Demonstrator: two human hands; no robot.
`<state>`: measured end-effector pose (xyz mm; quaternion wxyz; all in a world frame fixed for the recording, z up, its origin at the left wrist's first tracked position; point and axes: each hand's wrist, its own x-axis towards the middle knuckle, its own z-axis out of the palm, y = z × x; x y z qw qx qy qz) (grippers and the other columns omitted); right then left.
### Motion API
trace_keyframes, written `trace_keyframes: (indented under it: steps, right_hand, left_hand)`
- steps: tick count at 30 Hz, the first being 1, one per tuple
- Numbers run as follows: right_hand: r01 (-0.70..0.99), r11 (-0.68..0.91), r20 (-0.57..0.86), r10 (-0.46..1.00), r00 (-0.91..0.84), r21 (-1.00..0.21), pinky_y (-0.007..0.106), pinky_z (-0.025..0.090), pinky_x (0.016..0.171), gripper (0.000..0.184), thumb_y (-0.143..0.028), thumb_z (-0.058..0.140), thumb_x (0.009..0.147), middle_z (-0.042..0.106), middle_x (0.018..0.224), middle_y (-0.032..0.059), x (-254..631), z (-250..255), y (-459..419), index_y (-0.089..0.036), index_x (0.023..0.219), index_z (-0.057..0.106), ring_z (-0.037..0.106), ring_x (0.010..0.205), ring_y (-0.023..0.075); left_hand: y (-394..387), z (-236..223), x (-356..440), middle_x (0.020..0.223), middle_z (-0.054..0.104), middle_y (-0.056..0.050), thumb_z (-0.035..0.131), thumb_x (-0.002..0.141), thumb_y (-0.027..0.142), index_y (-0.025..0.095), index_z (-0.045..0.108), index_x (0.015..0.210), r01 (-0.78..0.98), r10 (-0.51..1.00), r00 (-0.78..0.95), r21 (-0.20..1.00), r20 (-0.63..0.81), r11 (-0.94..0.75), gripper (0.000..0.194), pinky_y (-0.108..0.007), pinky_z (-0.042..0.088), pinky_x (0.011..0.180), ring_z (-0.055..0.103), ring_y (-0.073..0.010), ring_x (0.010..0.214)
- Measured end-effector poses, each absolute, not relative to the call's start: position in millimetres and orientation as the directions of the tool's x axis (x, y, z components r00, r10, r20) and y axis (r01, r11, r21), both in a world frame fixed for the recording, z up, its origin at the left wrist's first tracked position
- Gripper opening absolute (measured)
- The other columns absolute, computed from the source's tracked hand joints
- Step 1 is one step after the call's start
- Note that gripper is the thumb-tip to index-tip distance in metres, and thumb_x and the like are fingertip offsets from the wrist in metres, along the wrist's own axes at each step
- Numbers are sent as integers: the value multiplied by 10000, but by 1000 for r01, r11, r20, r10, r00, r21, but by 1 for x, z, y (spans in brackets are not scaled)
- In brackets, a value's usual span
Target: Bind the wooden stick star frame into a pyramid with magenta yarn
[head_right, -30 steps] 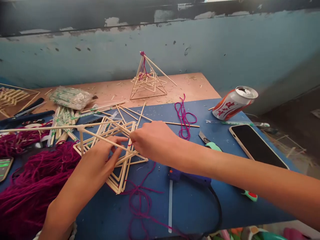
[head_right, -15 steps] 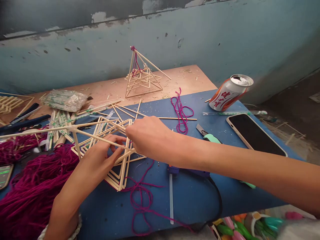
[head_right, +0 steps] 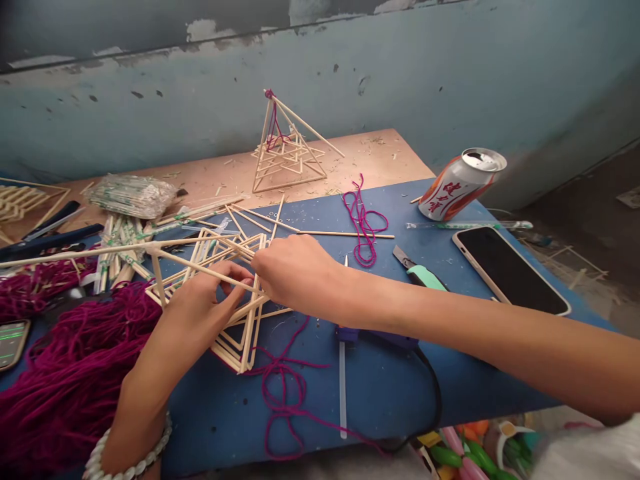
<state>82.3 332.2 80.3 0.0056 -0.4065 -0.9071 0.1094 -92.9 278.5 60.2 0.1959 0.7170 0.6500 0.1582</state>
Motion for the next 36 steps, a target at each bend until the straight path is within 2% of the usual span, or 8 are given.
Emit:
trace_keyframes:
  steps: [3,8,11,15,24,28,32,36]
  right_hand:
    - [725,642,-28,744,-668,-251,285,158,577,236,-267,531,920,604,613,24,86,79,334,-213,889,758,373,534,109]
    - [636,569,10,750,-662,-521,255,206,612,241,-237,517,932,555,629,-30,93,82,336,-197,1059,719,362,575,85]
    - [544,544,30,724,-689,-639,257,212,618,230,-239,535,929,510,620,-47,92,80,340,-183,1028,735,343,583,72]
    - [463,490,47,722,-690,-739,273,203,603,213,-274,579,904,461,580,-53,90,73,349,-176,938,766,314,579,71]
    - [461,423,0,738,-675,-780,281,196,577,180,-289,626,858,419,547,-58,85,68,351,-147,845,736,299,555,65]
    - [430,387,1,744,-668,-816,268,207,569,215,-331,619,885,435,556,-57,85,69,348,-138,870,714,304,558,62]
    - [415,349,-11,754,-657,-840,259,213,545,211,-325,615,890,453,561,-56,87,67,347,-136,857,701,306,545,57]
    - [368,333,9,753,-658,-868,250,225,522,221,-341,623,886,469,568,-55,87,64,348,-133,850,689,323,535,56]
  left_hand:
    - [276,60,-92,912,694,-39,432,992,290,210,584,965,869,997,79,490,7,-72,174,-341,474,736,656,-222,813]
    - [274,62,-90,946,670,-46,363,1033,311,218,519,994,825,997,67,561,33,-74,186,-363,459,783,652,-241,891]
    - [276,62,-89,962,657,-37,357,1042,351,221,522,1009,787,995,94,609,40,-99,213,-352,436,764,634,-227,884]
    - [279,60,-90,939,644,-19,401,1033,349,217,539,992,758,991,103,638,80,-131,196,-325,425,746,611,-195,847]
    - [281,56,-88,956,665,-25,461,1010,332,214,576,1006,738,992,48,665,120,-116,164,-335,435,761,623,-187,832]
    - [282,50,-91,1075,682,-39,535,975,317,235,533,1138,629,991,12,769,135,-112,183,-309,460,742,652,-176,890]
    - [285,45,-94,1047,698,-29,636,915,326,247,493,1229,513,994,34,852,101,-105,354,-269,444,624,627,-131,721]
    - [287,44,-95,983,711,-29,667,891,365,237,531,1208,471,996,45,878,77,-89,367,-260,423,584,592,-116,638]
